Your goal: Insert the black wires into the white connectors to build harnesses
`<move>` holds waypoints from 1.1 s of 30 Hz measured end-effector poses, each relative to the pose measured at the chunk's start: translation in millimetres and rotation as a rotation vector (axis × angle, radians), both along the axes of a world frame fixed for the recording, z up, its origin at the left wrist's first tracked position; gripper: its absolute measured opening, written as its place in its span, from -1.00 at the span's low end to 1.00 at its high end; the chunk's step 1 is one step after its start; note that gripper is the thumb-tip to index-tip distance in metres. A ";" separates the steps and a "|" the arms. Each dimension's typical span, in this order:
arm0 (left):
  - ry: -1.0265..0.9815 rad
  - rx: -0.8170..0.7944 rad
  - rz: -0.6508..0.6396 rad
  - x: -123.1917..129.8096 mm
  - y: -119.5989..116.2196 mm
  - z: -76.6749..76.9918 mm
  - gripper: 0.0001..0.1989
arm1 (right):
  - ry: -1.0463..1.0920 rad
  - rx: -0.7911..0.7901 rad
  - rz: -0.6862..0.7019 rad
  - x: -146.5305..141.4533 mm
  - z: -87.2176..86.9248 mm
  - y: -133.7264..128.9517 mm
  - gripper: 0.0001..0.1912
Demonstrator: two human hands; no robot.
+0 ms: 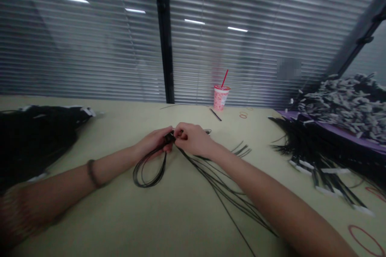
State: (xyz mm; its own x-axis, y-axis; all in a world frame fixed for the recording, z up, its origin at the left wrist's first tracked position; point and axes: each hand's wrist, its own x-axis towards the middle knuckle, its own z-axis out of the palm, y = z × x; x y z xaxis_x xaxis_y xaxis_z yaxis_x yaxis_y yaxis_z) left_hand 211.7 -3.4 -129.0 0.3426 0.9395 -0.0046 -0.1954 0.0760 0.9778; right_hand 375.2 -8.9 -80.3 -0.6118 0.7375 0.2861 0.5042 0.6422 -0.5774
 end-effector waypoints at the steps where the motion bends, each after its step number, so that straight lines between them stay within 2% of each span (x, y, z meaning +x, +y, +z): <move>1: -0.064 -0.042 0.021 -1.3 1.9 0.3 -0.73 | 0.109 -0.173 0.054 6.3 8.2 3.7 -0.87; 2: -0.132 -0.079 0.037 -2.7 3.7 0.6 -0.75 | 0.231 -0.338 0.084 14.0 17.8 7.1 -0.87; 4: -0.233 -0.132 0.054 -5.2 6.5 1.4 -0.78 | 0.571 -0.514 0.105 32.8 39.2 12.4 -0.88; 6: -0.253 -0.148 0.059 -6.6 7.9 1.8 -0.79 | 0.894 -0.589 0.082 53.1 59.7 15.5 -0.78; 8: -0.238 -0.139 0.062 -6.5 7.9 1.8 -0.78 | 1.104 -0.575 -0.003 70.5 75.0 17.8 -0.64; 12: -0.213 -0.131 0.086 -4.4 6.4 2.0 -0.80 | 1.235 -0.465 -0.147 86.3 85.3 23.9 -0.67; 17: -0.211 -0.171 0.083 -4.4 5.0 4.4 -0.77 | 1.262 -0.391 -0.092 83.9 79.6 31.5 -0.83; 20: -0.192 -0.180 0.101 -4.1 4.2 5.5 -0.76 | 1.155 -0.237 -0.104 77.7 72.1 35.0 -0.89; 23: -0.155 -0.147 0.132 -3.0 3.8 4.8 -0.78 | 0.904 -0.049 -0.195 60.3 55.3 35.7 -0.90; 26: -0.119 -0.131 0.165 -1.7 2.9 3.9 -0.78 | 0.561 0.000 -0.268 31.7 27.4 27.9 -0.84; 29: -0.078 -0.112 0.176 -0.5 1.1 4.2 -0.77 | 0.229 0.149 -0.198 4.7 -4.0 12.9 -0.81; 33: -0.031 -0.089 0.180 0.8 -0.6 5.3 -0.75 | -0.025 0.360 -0.183 -9.6 -31.7 -2.0 -0.73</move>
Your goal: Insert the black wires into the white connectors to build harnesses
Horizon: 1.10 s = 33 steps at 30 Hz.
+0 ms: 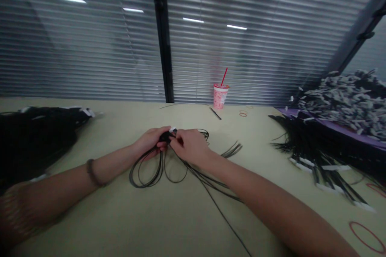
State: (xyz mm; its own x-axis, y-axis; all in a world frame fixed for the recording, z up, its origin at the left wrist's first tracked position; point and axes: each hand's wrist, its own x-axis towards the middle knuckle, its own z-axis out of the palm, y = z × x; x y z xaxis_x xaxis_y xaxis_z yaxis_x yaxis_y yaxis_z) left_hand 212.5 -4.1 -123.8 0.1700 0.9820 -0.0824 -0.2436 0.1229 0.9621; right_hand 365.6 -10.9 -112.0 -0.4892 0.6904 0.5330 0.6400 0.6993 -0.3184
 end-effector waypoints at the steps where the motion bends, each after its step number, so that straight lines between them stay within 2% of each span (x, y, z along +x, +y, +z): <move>1: 0.015 0.001 0.003 0.2 0.0 0.1 -0.75 | -0.028 0.023 -0.018 0.0 -3.4 -1.2 -0.72; 5: 0.051 0.011 0.007 0.6 0.4 0.1 -0.73 | -0.059 0.041 -0.049 2.7 -8.2 0.1 -0.70; 14: 0.099 0.034 0.017 0.9 -0.9 -1.4 -0.72 | -0.091 -0.013 -0.082 0.5 -6.0 0.6 -0.67; 19: 0.131 0.035 0.015 0.1 1.0 -3.3 -0.69 | -0.055 -0.020 -0.084 0.4 -4.9 1.3 -0.67; 27: 0.164 0.056 0.015 -1.4 3.1 -6.6 -0.66 | -0.012 -0.032 -0.050 0.2 -12.6 5.3 -0.72; 33: 0.331 0.113 0.072 -3.7 7.5 -15.2 -0.54 | -0.016 0.005 -0.097 -5.1 -19.6 8.1 -0.70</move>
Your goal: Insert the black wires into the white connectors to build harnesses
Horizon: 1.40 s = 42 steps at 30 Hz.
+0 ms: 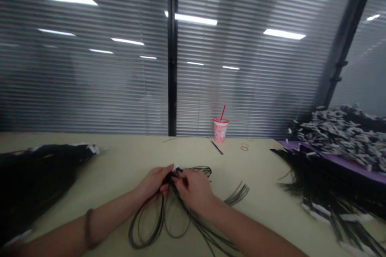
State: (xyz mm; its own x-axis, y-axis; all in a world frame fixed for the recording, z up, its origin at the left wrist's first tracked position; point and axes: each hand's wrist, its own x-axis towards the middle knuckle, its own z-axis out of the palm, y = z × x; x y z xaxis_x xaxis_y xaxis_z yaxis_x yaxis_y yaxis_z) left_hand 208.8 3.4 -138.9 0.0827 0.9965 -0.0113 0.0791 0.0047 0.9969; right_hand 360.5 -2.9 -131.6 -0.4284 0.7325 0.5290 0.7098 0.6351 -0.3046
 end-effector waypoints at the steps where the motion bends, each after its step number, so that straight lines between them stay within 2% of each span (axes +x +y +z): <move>1: -0.004 0.021 0.004 -0.5 1.6 -1.5 -0.53 | -0.002 0.014 -0.009 -1.2 -1.1 0.7 -0.70; 7: 0.042 0.100 0.026 -0.2 2.2 -3.0 -0.53 | -0.080 0.065 -0.067 -4.3 0.3 -4.5 -0.76; 15: 0.217 0.190 -0.011 4.2 -6.3 4.9 -0.51 | -0.183 0.011 -0.114 -1.6 -0.4 -12.2 -0.79; 23: 0.268 0.174 -0.028 4.9 -2.6 3.3 -0.50 | -0.226 -0.016 -0.176 -3.7 -4.7 -14.8 -0.79; 33: 0.171 0.108 -0.065 7.6 -6.1 9.1 -0.54 | -0.174 0.028 -0.127 0.2 -4.4 -10.5 -0.78; 37: 0.177 0.146 -0.057 8.5 -7.6 9.8 -0.56 | -0.190 0.044 -0.092 2.0 -3.9 -11.5 -0.80; 42: 0.248 0.195 -0.080 9.9 -10.9 10.4 -0.58 | -0.251 0.001 -0.134 0.3 -0.5 -11.0 -0.79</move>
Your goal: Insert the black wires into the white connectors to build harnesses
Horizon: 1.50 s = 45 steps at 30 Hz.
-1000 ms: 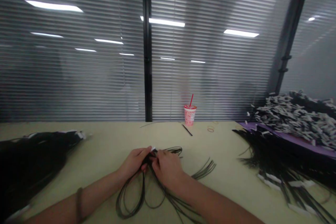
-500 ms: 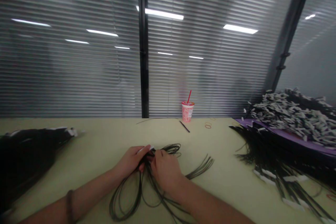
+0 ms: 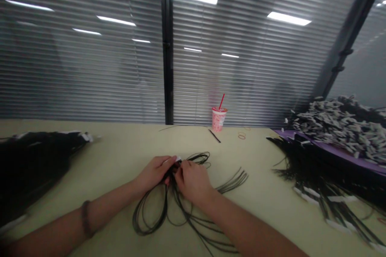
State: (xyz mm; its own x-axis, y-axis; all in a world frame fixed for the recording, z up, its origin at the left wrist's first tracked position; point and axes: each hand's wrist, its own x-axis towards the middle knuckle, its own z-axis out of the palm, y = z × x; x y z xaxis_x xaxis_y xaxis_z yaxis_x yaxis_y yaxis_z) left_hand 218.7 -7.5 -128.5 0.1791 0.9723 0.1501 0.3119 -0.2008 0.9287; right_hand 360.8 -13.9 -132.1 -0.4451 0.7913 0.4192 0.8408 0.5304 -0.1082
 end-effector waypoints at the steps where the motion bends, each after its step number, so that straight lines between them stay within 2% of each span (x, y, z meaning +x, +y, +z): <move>1: 0.017 0.010 -0.005 0.3 -0.5 0.0 -0.58 | -0.014 -0.008 -0.006 -0.6 1.0 -0.4 -0.78; 10: 0.058 0.019 -0.075 -0.1 -0.7 -1.7 -0.56 | -0.192 -0.009 -0.007 -3.6 2.8 -5.8 -0.76; 21: 0.010 0.020 -0.001 1.8 0.1 -6.7 -0.56 | -0.110 -0.053 -0.094 -7.2 3.3 -7.7 -0.75; 29: 0.005 0.002 0.008 0.1 1.6 -12.2 -0.52 | -0.103 -0.052 -0.018 -6.9 -0.8 -3.7 -0.76; 37: -0.073 -0.119 -0.073 -0.6 -1.1 -0.6 -0.54 | -0.067 -0.013 0.007 -5.5 -5.7 -0.9 -0.74; 45: -0.086 -0.087 -0.087 -5.6 4.5 -9.1 -0.53 | -0.060 -0.006 0.028 -6.0 -8.0 -1.6 -0.74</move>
State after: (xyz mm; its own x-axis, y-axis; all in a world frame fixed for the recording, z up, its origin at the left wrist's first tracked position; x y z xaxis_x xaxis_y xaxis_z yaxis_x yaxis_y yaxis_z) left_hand 213.0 -3.1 -137.6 0.2534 0.9637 0.0845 0.2157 -0.1414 0.9662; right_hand 354.8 -15.5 -140.1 -0.4911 0.7806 0.3867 0.8308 0.5531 -0.0616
